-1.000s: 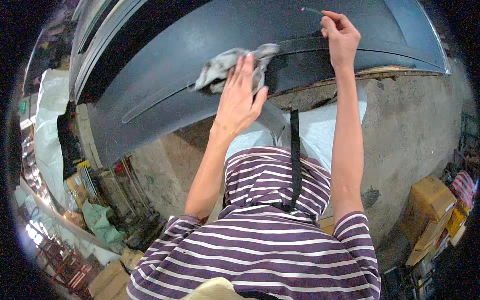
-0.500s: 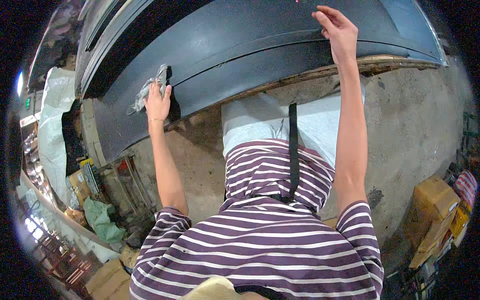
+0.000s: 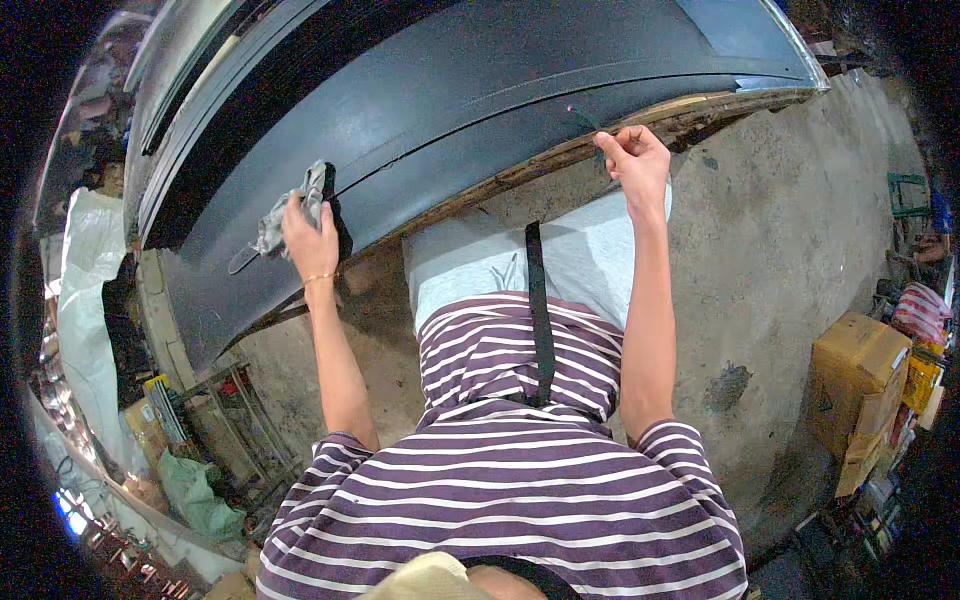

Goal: Organizing, cleaning, and hand-sewing leather belts in a workshop environment.

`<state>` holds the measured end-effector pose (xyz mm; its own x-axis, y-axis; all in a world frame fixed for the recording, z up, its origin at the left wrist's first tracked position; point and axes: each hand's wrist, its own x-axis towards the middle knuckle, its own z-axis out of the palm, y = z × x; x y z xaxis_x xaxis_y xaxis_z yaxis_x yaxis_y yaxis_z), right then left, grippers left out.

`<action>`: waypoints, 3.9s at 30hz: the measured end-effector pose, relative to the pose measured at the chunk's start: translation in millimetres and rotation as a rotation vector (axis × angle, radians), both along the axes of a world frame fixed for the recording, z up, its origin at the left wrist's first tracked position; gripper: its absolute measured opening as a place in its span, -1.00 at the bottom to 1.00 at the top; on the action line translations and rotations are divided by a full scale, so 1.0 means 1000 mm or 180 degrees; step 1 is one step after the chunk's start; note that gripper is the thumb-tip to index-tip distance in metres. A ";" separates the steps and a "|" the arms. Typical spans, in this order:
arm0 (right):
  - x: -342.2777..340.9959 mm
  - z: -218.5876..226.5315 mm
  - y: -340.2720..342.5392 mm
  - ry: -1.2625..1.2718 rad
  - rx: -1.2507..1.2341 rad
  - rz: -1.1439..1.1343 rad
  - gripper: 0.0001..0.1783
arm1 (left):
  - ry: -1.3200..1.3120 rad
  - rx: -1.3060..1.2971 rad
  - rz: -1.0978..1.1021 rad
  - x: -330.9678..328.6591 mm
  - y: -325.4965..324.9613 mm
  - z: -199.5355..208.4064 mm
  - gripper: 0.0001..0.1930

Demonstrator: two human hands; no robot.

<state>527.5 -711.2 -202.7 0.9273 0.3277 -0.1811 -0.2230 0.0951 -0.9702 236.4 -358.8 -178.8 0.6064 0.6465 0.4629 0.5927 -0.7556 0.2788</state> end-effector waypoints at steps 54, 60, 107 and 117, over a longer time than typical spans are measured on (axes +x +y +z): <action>-0.046 -0.035 -0.136 0.0088 0.0630 -0.2089 -0.60 | -0.0335 -0.0215 -0.1358 0.113 0.020 0.061 -0.52; -0.009 0.020 -0.036 -0.0238 0.0942 -0.0969 -0.65 | -0.0449 -0.0526 -0.1239 0.095 -0.051 0.002 -0.80; -0.007 0.022 0.185 -0.1470 0.0289 0.0675 -0.77 | 0.0356 -0.0560 -0.1074 0.103 -0.027 0.017 -0.89; -0.006 0.020 0.185 -0.1420 0.0300 0.0648 -0.78 | 0.1499 0.0855 -0.2010 0.127 -0.016 0.042 -0.90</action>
<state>521.2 -526.2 -182.9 0.8231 0.5059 0.2578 0.1886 0.1847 -0.9645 363.8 -375.2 -136.3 0.9869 0.0235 0.1599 0.0446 -0.9906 -0.1297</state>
